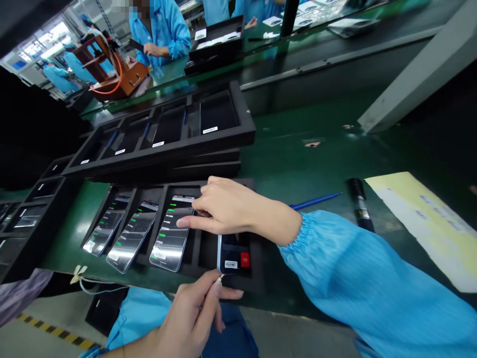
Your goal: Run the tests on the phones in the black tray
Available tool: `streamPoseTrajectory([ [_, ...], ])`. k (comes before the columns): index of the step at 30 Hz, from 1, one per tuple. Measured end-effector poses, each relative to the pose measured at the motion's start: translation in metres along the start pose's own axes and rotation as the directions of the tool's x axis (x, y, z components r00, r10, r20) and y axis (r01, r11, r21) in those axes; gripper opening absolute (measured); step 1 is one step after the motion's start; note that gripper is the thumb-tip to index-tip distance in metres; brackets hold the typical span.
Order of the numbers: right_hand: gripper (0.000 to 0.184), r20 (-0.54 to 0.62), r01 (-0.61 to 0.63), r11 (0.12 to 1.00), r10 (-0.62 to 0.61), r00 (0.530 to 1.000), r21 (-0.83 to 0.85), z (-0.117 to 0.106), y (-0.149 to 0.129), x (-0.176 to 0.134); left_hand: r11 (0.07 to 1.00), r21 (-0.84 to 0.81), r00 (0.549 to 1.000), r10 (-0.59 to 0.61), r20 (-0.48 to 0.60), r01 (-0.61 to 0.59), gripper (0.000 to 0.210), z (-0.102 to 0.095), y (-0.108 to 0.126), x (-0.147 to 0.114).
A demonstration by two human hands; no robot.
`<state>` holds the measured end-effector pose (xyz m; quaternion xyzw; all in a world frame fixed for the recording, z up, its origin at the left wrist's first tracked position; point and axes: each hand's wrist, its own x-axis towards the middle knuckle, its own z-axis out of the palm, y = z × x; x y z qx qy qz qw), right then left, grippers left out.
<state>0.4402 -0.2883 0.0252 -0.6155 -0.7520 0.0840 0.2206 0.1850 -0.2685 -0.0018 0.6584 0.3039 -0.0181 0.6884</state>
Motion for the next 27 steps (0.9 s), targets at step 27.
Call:
streamPoseTrajectory([
  [27, 0.071, -0.034, -0.08, 0.996, 0.079, 0.996, -0.039, 0.004, 0.005, 0.002, 0.923, -0.384, 0.984, -0.098, -0.15, 0.034, 0.07, 0.031, -0.023, 0.008],
])
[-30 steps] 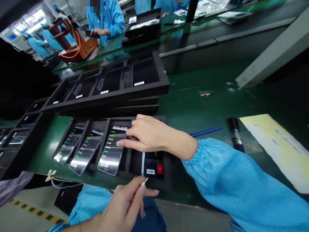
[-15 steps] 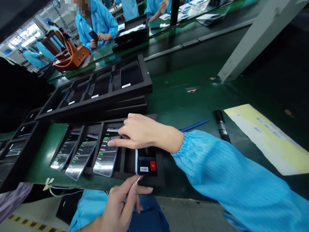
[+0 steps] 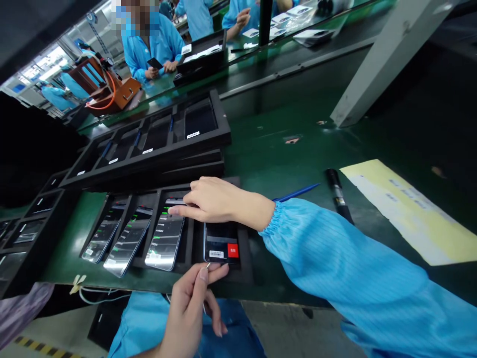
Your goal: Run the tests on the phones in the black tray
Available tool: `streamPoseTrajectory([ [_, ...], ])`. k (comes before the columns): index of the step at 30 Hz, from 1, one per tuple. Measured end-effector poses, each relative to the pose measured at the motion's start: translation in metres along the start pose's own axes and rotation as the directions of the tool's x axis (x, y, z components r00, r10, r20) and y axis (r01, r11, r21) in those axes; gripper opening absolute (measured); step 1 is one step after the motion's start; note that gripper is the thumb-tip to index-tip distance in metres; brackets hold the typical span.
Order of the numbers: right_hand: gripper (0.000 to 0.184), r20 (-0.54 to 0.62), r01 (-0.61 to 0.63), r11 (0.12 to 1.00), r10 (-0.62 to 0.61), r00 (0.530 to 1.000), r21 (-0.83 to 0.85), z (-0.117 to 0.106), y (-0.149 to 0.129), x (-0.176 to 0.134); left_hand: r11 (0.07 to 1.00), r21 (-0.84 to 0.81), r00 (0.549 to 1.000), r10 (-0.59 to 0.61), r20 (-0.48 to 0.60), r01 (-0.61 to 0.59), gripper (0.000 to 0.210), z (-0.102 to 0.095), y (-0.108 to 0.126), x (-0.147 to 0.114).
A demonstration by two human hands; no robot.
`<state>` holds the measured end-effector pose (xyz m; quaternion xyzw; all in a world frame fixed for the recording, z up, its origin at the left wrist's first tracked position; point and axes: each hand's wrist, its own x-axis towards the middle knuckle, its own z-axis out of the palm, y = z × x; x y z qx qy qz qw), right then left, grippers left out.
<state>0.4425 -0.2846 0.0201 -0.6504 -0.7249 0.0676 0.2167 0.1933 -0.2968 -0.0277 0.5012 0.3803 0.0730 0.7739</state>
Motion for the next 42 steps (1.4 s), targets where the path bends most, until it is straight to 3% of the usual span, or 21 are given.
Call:
streamPoseTrajectory([
  [6, 0.073, -0.004, -0.015, 0.999, 0.015, 1.0, 0.031, 0.001, 0.001, 0.002, 0.976, -0.216, 0.981, -0.059, -0.184, 0.018, 0.077, 0.016, -0.011, -0.003],
  [10, 0.077, -0.01, -0.115, 0.991, 0.116, 0.993, 0.062, -0.004, 0.001, 0.002, 0.963, -0.264, 0.98, -0.103, -0.169, 0.055, 0.072, 0.02, -0.005, -0.006],
  [14, 0.073, 0.006, -0.245, 0.964, 0.246, 0.969, 0.105, -0.007, 0.002, 0.001, 0.947, -0.32, 0.973, -0.091, -0.211, 0.019, 0.075, 0.02, -0.012, -0.003],
  [18, 0.071, -0.032, -0.275, 0.949, 0.283, 0.959, 0.154, -0.007, 0.005, 0.001, 0.925, -0.38, 0.971, -0.096, -0.218, 0.006, 0.069, 0.019, -0.021, 0.001],
  [25, 0.057, -0.068, -0.4, 0.905, 0.413, 0.908, 0.148, -0.01, -0.006, 0.003, 0.883, -0.456, 0.947, -0.047, -0.318, -0.11, 0.056, 0.015, -0.01, 0.004],
  [35, 0.063, -0.073, -0.429, 0.894, 0.44, 0.895, 0.127, -0.002, -0.001, 0.003, 0.893, -0.449, 0.996, -0.068, -0.053, 0.037, 0.061, 0.015, -0.014, -0.002],
  [42, 0.059, -0.02, -0.489, 0.857, 0.499, 0.867, 0.163, -0.013, -0.008, 0.003, 0.942, -0.329, 0.991, -0.021, 0.136, 0.065, 0.068, 0.006, -0.022, 0.008],
])
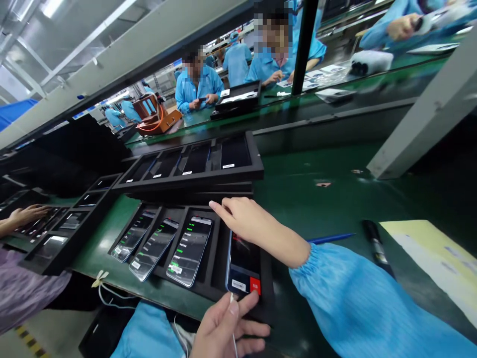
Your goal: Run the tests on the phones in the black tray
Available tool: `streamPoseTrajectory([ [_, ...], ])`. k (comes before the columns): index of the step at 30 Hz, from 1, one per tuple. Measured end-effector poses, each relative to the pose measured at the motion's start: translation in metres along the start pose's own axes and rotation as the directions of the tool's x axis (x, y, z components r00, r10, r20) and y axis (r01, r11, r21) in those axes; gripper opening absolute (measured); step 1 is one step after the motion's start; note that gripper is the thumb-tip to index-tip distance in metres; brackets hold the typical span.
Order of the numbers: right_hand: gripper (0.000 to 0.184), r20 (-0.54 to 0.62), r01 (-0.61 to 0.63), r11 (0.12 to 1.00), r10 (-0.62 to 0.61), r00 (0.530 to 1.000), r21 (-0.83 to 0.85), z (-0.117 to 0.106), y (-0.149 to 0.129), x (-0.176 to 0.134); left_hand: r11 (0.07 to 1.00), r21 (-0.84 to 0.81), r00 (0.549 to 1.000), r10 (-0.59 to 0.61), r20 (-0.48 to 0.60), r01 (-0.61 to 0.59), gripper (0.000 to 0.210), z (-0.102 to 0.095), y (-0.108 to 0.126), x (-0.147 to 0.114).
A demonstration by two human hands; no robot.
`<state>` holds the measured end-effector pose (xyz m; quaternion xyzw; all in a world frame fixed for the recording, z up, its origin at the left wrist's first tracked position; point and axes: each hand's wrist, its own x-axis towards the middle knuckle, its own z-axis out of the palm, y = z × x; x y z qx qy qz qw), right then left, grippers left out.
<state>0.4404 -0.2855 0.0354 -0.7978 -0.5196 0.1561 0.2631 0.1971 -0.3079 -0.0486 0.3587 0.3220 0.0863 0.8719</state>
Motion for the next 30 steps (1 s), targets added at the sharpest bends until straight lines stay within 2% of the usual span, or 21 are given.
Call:
streamPoseTrajectory([
  [4, 0.06, 0.014, -0.026, 0.999, 0.025, 1.0, 0.042, -0.005, -0.002, -0.001, 0.999, 0.042, 0.999, -0.001, 0.052, -0.001, 0.072, -0.008, -0.008, 0.014],
  [11, 0.063, 0.004, -0.069, 0.995, 0.069, 0.998, 0.073, -0.005, -0.004, -0.002, 0.999, 0.026, 1.0, 0.023, 0.002, -0.023, 0.085, -0.01, -0.024, 0.035],
  [16, 0.065, -0.016, -0.064, 0.996, 0.065, 0.998, 0.066, -0.003, -0.004, -0.003, 0.999, 0.017, 0.999, 0.036, 0.004, -0.036, 0.082, -0.002, -0.018, 0.031],
  [23, 0.064, 0.013, -0.086, 0.993, 0.085, 0.996, 0.077, -0.001, -0.004, -0.003, 0.999, 0.044, 0.995, -0.029, 0.099, 0.025, 0.077, 0.001, 0.006, 0.023],
  [26, 0.063, 0.019, -0.068, 0.993, 0.067, 0.998, 0.094, 0.002, -0.002, -0.002, 0.998, 0.04, 0.991, -0.046, 0.124, 0.041, 0.075, -0.001, 0.006, 0.022],
  [30, 0.066, 0.044, -0.032, 0.992, 0.027, 0.999, 0.122, 0.005, 0.0, -0.002, 0.998, -0.054, 0.991, -0.014, 0.13, 0.022, 0.07, -0.005, -0.003, 0.013],
])
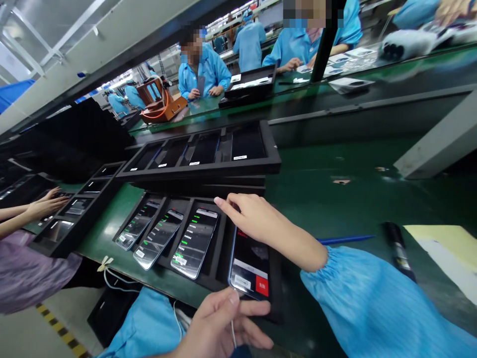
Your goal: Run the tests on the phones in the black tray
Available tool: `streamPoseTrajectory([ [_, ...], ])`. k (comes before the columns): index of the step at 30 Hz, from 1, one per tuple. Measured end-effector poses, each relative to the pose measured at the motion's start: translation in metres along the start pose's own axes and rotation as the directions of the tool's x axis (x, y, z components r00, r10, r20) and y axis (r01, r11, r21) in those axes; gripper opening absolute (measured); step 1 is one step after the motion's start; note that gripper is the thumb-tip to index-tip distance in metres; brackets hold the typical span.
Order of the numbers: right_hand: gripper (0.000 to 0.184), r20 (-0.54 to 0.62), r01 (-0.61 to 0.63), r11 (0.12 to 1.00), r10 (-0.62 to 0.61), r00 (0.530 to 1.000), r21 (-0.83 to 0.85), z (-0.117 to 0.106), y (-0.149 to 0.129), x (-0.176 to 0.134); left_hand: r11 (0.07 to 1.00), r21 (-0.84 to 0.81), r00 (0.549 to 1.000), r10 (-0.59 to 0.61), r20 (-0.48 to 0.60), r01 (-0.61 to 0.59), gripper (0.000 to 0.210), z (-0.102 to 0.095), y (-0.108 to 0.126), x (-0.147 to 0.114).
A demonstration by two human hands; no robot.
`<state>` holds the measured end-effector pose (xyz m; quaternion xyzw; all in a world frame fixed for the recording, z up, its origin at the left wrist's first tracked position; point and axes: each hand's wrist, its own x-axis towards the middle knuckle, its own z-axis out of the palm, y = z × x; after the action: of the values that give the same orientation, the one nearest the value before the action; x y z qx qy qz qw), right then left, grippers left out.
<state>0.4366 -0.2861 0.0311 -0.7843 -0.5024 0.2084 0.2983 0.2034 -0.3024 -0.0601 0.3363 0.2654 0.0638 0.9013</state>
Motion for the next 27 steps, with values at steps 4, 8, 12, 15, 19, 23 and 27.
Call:
streamPoseTrajectory([
  [4, 0.068, 0.147, 0.139, 0.99, -0.143, 0.979, 0.039, 0.0, 0.001, -0.003, 0.995, -0.081, 0.998, -0.052, 0.042, 0.055, 0.07, -0.011, -0.007, -0.02],
  [8, 0.065, 0.319, 0.216, 0.975, -0.221, 0.922, 0.052, -0.007, 0.007, -0.011, 0.991, 0.076, 0.987, -0.118, 0.113, 0.109, 0.074, -0.029, -0.001, -0.031],
  [12, 0.084, 0.446, 0.177, 0.982, -0.133, 0.885, -0.058, -0.015, 0.014, -0.02, 0.934, 0.338, 0.979, -0.163, 0.121, 0.113, 0.086, -0.042, 0.01, -0.032],
  [15, 0.1, 0.492, 0.186, 0.977, -0.11, 0.864, -0.108, -0.011, 0.013, -0.027, 0.886, 0.453, 0.977, -0.177, 0.122, 0.104, 0.09, -0.042, 0.018, -0.034],
  [19, 0.104, 0.447, 0.249, 0.955, -0.153, 0.881, -0.164, 0.006, 0.014, -0.036, 0.839, 0.531, 0.972, -0.206, 0.117, 0.114, 0.089, -0.034, 0.03, -0.039],
  [23, 0.106, 0.384, 0.28, 0.942, -0.193, 0.903, -0.183, 0.014, 0.021, -0.038, 0.786, 0.61, 0.972, -0.21, 0.105, 0.104, 0.088, -0.028, 0.047, -0.044],
  [27, 0.091, 0.307, 0.26, 0.959, -0.215, 0.927, -0.113, 0.005, 0.024, -0.024, 0.635, 0.772, 0.981, -0.162, 0.104, 0.023, 0.074, -0.029, 0.071, -0.052],
])
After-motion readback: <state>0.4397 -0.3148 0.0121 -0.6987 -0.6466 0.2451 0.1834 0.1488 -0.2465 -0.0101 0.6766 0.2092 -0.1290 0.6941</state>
